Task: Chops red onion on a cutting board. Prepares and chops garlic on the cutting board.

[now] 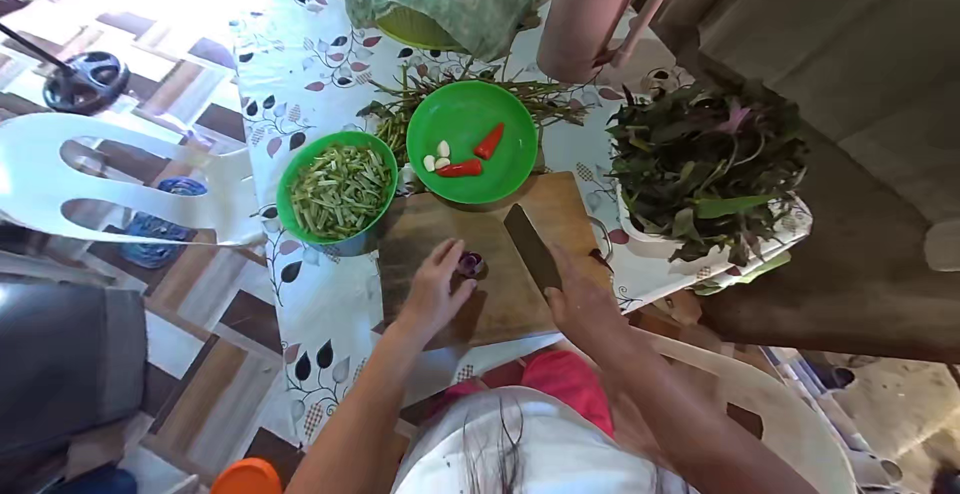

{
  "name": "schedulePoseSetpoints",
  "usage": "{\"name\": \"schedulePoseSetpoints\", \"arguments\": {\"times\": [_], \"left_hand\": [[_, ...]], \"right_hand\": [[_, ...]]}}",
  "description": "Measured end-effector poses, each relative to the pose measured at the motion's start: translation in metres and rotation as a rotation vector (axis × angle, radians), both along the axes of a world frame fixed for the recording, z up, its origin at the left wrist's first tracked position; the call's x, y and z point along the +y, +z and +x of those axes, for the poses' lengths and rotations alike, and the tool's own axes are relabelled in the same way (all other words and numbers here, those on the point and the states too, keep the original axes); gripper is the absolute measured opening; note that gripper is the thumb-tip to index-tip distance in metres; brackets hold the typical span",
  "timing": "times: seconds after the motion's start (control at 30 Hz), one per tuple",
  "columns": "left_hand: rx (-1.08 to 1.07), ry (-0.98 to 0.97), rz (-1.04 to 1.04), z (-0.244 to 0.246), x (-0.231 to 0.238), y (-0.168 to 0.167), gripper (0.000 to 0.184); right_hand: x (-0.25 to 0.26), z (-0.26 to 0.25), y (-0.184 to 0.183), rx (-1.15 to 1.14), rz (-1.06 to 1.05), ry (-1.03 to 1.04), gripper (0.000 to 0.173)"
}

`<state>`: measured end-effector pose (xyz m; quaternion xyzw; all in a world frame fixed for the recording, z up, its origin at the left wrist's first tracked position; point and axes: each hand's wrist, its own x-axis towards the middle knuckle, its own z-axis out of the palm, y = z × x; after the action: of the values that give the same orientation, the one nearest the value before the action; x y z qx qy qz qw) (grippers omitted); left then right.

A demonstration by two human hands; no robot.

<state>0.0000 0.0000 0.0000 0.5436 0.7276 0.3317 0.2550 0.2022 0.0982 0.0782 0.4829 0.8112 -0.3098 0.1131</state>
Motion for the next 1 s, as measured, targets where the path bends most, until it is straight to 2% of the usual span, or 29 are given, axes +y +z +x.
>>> {"name": "schedulePoseSetpoints", "arguments": {"times": [0.1, 0.17, 0.27, 0.53, 0.83, 1.0], "left_hand": [[0.032, 0.037, 0.090, 0.009, 0.003, -0.010, 0.040], [0.037, 0.037, 0.105, 0.009, 0.005, -0.011, 0.035], [0.076, 0.018, 0.103, 0.007, 0.007, -0.011, 0.032], [0.120, -0.008, 0.022, 0.007, 0.015, -0.001, 0.028], [0.131, 0.002, -0.183, 0.013, 0.023, 0.013, 0.025], [0.113, -0.002, -0.101, 0.010, 0.020, 0.008, 0.021]], "right_hand": [[-0.018, 0.013, -0.016, 0.236, 0.177, 0.079, 0.061], [-0.032, 0.014, -0.028, 0.407, 0.345, 0.126, 0.055], [-0.045, 0.008, -0.033, 0.477, 0.484, 0.157, 0.054], [-0.057, -0.004, -0.038, 0.410, 0.449, 0.207, 0.058], [-0.064, -0.010, -0.043, 0.420, 0.612, 0.235, 0.055], [-0.058, -0.019, -0.040, 0.342, 0.416, 0.219, 0.058]]}}
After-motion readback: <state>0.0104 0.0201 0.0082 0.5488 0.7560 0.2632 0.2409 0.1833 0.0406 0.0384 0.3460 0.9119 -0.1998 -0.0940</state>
